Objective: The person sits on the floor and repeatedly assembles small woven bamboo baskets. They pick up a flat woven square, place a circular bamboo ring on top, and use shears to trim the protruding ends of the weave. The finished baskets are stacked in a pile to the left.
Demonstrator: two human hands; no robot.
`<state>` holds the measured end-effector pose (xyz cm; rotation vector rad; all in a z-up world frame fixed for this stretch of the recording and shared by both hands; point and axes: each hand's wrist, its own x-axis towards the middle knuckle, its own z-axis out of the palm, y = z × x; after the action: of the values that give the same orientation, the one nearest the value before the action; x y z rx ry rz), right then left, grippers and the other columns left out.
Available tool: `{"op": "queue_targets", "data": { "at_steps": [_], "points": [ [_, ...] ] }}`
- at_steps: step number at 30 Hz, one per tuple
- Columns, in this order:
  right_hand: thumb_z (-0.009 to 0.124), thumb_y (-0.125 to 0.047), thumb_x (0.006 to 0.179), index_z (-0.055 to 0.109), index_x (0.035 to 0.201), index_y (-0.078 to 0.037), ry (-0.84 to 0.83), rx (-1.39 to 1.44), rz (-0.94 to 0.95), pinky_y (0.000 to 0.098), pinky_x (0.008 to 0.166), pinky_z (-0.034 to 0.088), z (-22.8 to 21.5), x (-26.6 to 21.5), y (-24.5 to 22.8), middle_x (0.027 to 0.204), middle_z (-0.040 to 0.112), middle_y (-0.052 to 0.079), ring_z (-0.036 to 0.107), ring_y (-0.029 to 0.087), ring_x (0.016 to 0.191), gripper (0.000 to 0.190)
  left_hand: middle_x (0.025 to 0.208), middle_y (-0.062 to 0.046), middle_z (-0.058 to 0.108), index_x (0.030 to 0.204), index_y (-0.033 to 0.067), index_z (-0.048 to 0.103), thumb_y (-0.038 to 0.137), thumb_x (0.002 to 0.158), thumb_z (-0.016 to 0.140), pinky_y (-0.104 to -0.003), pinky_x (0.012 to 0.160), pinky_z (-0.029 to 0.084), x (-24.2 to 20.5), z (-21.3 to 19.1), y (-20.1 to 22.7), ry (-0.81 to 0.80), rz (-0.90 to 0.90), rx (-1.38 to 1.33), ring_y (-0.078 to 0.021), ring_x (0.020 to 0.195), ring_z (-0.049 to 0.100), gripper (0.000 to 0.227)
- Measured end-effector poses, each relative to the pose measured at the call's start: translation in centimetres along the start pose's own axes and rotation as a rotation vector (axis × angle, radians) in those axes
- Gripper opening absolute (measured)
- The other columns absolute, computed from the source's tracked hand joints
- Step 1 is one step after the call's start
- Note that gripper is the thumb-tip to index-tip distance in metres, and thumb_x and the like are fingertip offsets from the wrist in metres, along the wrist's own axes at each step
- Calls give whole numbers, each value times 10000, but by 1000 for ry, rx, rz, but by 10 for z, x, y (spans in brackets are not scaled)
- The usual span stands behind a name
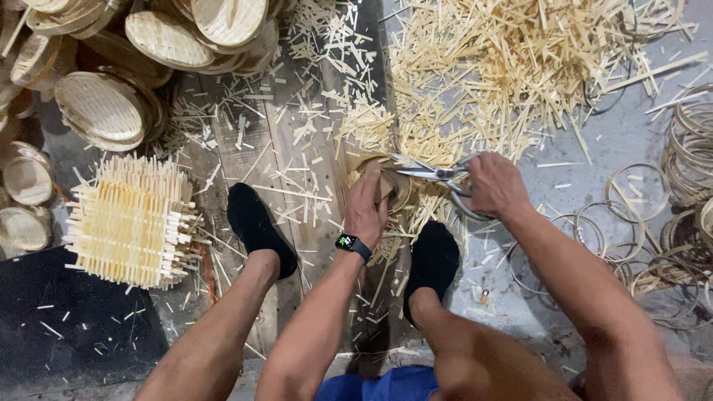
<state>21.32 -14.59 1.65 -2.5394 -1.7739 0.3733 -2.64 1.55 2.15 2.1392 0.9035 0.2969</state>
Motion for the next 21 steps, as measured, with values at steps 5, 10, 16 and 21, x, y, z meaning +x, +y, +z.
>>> {"op": "queue_targets", "data": {
  "at_steps": [5, 10, 16, 21],
  "points": [
    [644, -504, 857, 630, 926, -29, -194, -30, 114, 433, 704, 576, 10, 14, -14, 831, 630, 144, 657, 296, 803, 480, 1411, -166, 615, 1395, 49, 583, -113, 773, 607, -445, 1173, 467, 4, -5, -1, 22, 174, 50, -369, 1307, 582, 643],
    [673, -546, 820, 631, 924, -50, -21, -76, 15, 404, 695, 528, 25, -2, 10, 826, 568, 120, 594, 265, 794, 509, 1212, -296, 540, 1309, 133, 660, 172, 774, 814, -521, 975, 459, 2, -8, 21, 17, -51, 133, -454, 1144, 542, 558],
    [573, -626, 903, 633, 897, -44, -235, -136, 52, 359, 658, 526, 10, 22, -20, 778, 575, 90, 559, 210, 718, 585, 1309, -283, 545, 1377, 188, 644, 130, 826, 764, -536, 1002, 456, 1, 14, 2, 88, 122, 271, -439, 1209, 547, 568],
    [534, -479, 1013, 625, 971, -61, -363, -102, 84, 363, 652, 546, 21, 8, 5, 825, 582, 96, 583, 202, 747, 431, 1386, -250, 542, 1471, 97, 499, 49, 817, 745, -485, 1080, 461, -7, 11, -9, 107, 19, 56, -425, 1271, 533, 701]
  ]
}}
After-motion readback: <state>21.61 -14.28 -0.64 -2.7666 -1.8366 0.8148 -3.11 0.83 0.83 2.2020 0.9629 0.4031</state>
